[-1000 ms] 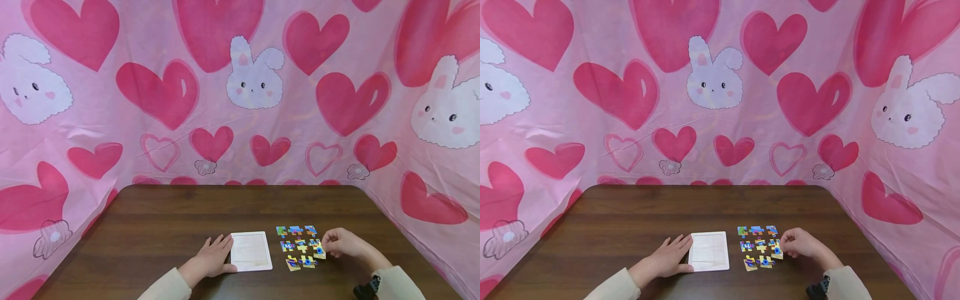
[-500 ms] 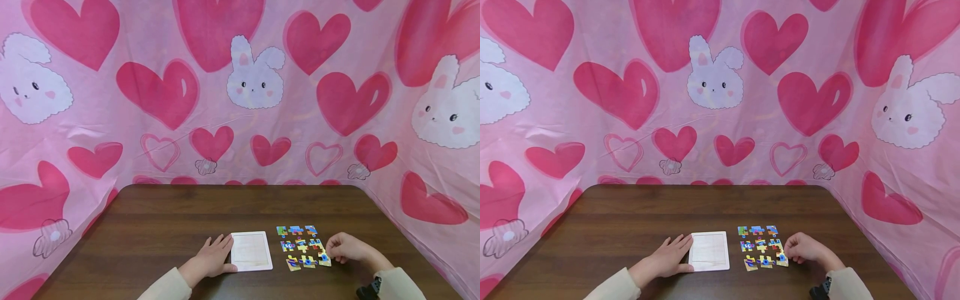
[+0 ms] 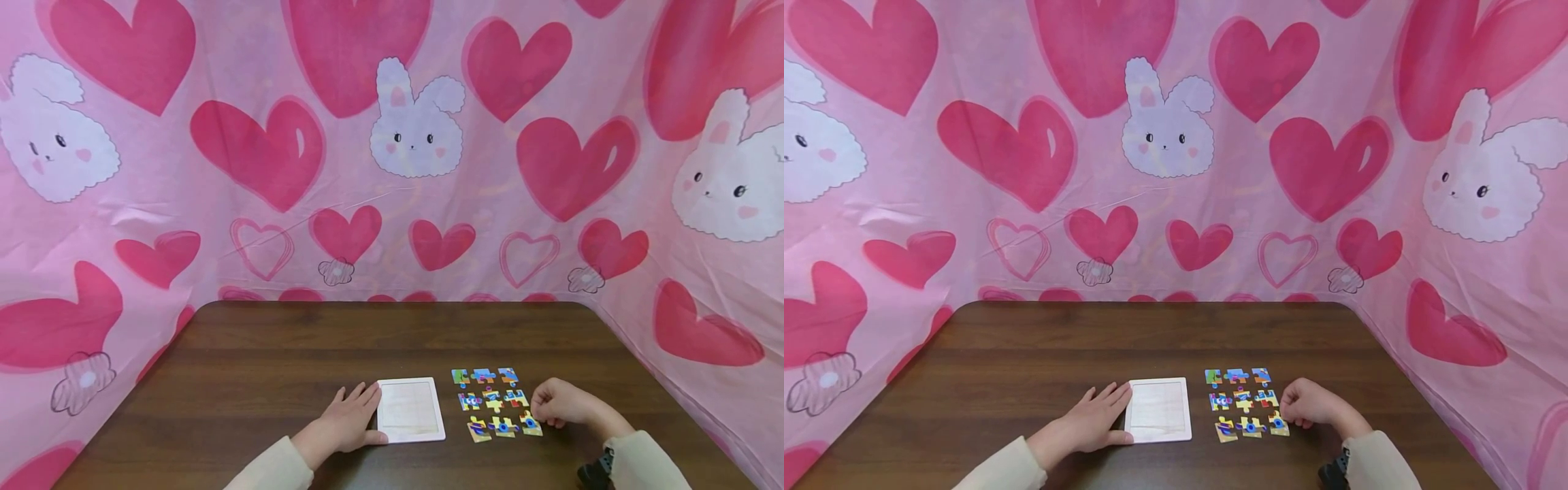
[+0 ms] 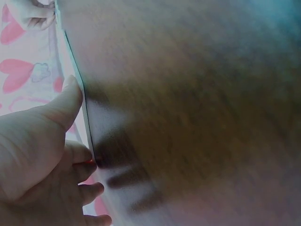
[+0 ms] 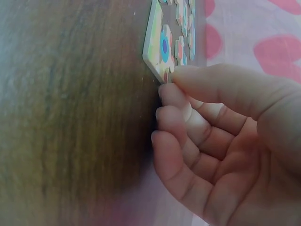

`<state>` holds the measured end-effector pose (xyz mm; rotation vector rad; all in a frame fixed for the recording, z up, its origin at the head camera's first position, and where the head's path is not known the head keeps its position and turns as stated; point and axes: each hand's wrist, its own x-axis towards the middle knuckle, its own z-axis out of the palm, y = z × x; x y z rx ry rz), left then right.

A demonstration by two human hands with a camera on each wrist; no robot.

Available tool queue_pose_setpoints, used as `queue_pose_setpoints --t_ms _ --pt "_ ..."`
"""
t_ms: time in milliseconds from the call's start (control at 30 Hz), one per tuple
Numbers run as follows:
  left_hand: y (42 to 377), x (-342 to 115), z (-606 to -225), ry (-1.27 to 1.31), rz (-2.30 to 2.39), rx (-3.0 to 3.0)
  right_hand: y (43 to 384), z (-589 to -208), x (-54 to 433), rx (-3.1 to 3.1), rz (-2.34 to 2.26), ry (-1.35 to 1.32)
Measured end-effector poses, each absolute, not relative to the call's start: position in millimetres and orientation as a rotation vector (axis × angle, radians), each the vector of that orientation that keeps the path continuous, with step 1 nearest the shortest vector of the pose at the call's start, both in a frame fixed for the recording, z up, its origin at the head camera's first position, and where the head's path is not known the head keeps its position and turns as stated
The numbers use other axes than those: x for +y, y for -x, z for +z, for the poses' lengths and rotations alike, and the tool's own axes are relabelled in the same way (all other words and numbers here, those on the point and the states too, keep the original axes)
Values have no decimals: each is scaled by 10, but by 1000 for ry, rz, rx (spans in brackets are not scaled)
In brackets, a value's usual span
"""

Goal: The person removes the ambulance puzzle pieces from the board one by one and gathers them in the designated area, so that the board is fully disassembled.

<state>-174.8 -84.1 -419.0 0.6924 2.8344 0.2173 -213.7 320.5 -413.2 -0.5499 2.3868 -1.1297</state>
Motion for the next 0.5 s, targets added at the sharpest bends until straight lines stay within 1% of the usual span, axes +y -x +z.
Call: queue_pose_setpoints --t_ms 500 --pt "1767 -870 -4205 -698 297 2803 2174 -4065 3162 2436 -1069 479"
